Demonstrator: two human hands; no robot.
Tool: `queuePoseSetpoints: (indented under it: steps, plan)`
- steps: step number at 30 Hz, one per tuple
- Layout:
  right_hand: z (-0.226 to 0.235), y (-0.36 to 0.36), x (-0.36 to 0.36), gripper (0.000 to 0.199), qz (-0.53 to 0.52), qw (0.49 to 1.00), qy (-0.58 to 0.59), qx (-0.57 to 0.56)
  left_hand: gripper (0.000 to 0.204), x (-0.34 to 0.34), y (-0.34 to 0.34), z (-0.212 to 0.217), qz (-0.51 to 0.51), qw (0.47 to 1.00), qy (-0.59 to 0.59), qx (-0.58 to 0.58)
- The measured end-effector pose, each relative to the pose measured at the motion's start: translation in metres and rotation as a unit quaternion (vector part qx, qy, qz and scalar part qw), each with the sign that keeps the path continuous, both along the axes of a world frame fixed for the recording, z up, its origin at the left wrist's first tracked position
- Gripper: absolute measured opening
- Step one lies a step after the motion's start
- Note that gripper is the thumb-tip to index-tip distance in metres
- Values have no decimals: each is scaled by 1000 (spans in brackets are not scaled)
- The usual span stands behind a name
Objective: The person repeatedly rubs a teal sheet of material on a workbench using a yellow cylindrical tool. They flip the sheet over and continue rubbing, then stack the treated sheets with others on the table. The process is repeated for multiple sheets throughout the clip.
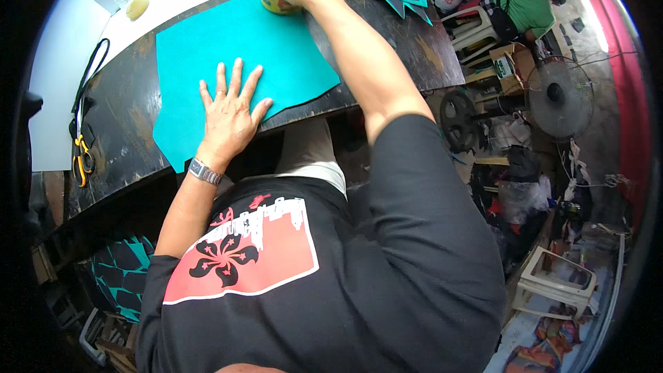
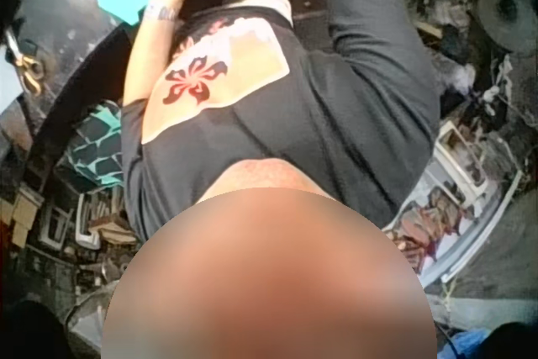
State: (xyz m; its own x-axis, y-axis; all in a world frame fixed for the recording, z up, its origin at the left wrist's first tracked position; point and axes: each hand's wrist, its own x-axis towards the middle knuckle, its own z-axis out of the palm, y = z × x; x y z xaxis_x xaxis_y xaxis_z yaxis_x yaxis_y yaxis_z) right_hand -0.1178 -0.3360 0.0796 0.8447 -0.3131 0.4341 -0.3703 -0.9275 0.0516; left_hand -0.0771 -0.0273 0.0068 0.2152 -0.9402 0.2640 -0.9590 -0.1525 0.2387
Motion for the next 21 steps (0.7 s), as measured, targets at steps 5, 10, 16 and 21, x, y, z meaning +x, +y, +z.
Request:
queuePoseSetpoints:
  steps: [5, 10, 16, 21]
  plan:
    - [-2, 109, -153, 90, -78, 988, -76, 110, 64, -4, -2, -1, 15, 1000, -3, 13]
    - [18, 164, -173, 91, -133, 981, -32, 134, 68, 3, -7, -6, -9, 1000, 12, -19]
    - [-14, 80, -27, 86, -131, 988, -57, 52, 70, 3, -6, -4, -30, 999, 12, -16]
    - [-9, 6, 74, 65, -94, 988, -66, 106, 67, 52, 6, 19, -131, 989, 37, 63]
